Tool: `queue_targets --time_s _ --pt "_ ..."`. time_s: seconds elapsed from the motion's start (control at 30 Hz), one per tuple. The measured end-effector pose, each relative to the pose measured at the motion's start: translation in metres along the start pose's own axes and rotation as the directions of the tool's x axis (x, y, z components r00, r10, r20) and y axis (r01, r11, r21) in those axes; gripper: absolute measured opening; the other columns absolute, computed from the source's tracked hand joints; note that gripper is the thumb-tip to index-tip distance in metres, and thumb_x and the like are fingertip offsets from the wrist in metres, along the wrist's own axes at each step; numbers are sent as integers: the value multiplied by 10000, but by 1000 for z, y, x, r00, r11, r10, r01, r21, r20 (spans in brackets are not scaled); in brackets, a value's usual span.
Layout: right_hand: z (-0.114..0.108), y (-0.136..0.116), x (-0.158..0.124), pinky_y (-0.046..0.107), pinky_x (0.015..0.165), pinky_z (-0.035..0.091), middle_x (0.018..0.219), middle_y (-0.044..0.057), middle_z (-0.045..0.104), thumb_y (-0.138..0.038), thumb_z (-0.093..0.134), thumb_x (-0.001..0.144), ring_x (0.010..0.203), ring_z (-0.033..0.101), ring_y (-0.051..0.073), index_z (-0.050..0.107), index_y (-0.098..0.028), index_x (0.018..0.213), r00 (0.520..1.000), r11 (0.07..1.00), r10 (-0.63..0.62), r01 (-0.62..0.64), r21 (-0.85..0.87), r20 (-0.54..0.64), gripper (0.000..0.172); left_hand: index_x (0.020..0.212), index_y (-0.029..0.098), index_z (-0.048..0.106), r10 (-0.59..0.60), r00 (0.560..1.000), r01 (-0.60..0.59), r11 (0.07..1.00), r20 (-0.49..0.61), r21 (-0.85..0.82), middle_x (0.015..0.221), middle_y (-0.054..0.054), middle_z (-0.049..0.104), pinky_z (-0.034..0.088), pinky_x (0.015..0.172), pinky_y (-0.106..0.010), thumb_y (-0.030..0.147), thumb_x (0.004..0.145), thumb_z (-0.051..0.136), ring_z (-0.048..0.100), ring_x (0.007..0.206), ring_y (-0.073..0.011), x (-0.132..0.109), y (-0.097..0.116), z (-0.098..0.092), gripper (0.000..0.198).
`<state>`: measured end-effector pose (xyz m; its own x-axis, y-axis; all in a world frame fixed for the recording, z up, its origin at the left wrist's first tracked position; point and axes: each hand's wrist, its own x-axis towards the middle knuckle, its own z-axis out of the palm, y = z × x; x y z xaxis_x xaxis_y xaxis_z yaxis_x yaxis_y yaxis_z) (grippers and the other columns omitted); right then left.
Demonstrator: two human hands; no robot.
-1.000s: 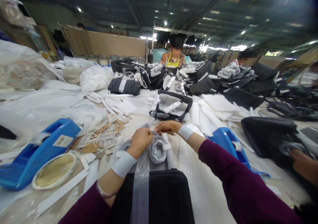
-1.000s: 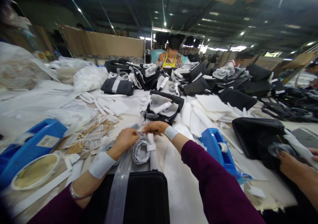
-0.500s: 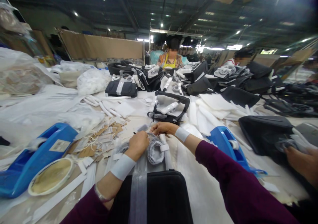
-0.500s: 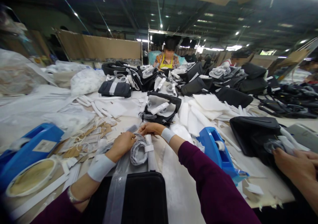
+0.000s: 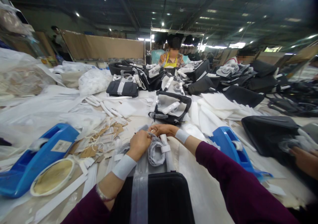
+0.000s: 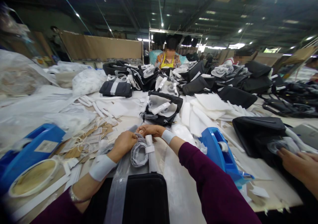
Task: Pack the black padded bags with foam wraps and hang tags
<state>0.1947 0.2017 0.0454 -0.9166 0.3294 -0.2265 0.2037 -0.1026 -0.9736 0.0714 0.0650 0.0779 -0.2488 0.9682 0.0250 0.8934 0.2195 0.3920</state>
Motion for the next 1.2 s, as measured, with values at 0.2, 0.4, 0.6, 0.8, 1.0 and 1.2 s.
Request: queue_targets --time_s 0.2,0.4,0.6,0.8,1.0,1.2 --pt "-5 -4 -5 159 507 436 698 -23 622 -102 753 602 561 557 79 601 -123 865 999 999 13 -12 30 -33 305 632 211 674 4 993 -26 981 -114 -190 702 -62 695 362 634 -295 245 687 560 633 742 -239 -2 1 -5 131" --pt "-15 -14 -20 152 498 426 767 -5 617 -329 766 730 529 509 41 563 -131 828 994 979 -58 74 191 -89 300 609 179 605 -28 984 -66 858 -175 -510 545 -12 594 372 563 -248 292 691 486 535 553 -150 3 -3 -8 183" --pt "-17 -16 -31 260 840 521 918 60 687 -130 741 703 873 666 138 596 -121 936 988 941 -120 144 308 -95 275 620 146 615 -70 991 -48 599 -113 -799 645 -48 637 407 520 -217 346 629 516 574 640 -151 5 -1 -6 223" --pt "-13 -12 -31 291 909 496 1019 87 705 -72 792 586 949 668 171 655 -103 963 977 928 -187 209 308 -101 403 797 165 531 -116 986 -80 313 -121 -946 562 41 571 506 666 -269 350 604 627 580 592 -124 0 1 -7 284" --pt "-13 -9 -27 258 796 517 856 65 694 -268 837 637 790 656 137 657 -92 894 962 946 -198 238 218 -189 360 919 172 506 -151 975 -133 184 -162 -974 798 -45 710 511 668 -258 327 666 648 592 590 -98 -1 2 -10 329" --pt "-7 -12 -31 163 546 422 765 3 621 -504 750 731 583 519 55 642 -135 958 955 980 -196 200 -5 -221 446 1032 178 508 -192 964 -145 198 -183 -970 927 -80 721 525 610 -258 264 742 596 636 555 -112 -3 4 -11 315"
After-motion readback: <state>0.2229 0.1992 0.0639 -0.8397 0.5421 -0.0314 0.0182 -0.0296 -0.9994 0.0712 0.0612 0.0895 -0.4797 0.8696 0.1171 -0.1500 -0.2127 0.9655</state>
